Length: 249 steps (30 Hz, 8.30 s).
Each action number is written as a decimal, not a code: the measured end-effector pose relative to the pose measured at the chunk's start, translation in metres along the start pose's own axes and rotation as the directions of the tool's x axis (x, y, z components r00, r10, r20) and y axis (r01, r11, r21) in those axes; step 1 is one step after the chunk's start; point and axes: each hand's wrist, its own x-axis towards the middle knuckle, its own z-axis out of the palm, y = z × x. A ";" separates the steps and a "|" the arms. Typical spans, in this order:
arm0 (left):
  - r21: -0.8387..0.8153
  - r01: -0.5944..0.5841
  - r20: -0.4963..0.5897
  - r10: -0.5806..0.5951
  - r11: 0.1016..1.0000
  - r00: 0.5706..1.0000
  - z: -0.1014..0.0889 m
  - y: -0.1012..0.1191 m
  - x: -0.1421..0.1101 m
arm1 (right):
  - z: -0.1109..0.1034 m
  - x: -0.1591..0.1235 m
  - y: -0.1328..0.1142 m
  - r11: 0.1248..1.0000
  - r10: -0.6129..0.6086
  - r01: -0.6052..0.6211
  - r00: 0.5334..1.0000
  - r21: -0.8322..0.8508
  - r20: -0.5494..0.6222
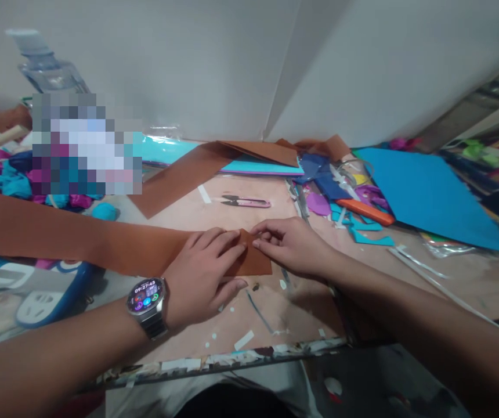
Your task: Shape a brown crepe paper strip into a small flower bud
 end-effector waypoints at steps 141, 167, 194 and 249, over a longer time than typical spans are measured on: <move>0.083 0.120 0.026 -0.122 0.989 0.992 -0.003 0.003 0.001 | -0.006 -0.001 -0.005 0.923 -0.290 0.317 0.946 -0.219 0.147; 0.043 0.050 0.069 -0.053 0.998 0.996 -0.009 0.011 0.000 | -0.003 -0.001 -0.003 0.918 -0.295 0.317 0.948 -0.237 0.123; 0.087 0.015 0.129 -0.026 0.996 0.991 -0.012 0.014 -0.003 | -0.001 -0.001 -0.005 0.930 -0.245 0.266 0.963 -0.253 0.111; 0.063 0.035 0.071 -0.039 0.997 0.997 -0.004 0.007 0.003 | -0.003 -0.002 -0.002 0.931 -0.300 0.308 0.952 -0.197 0.070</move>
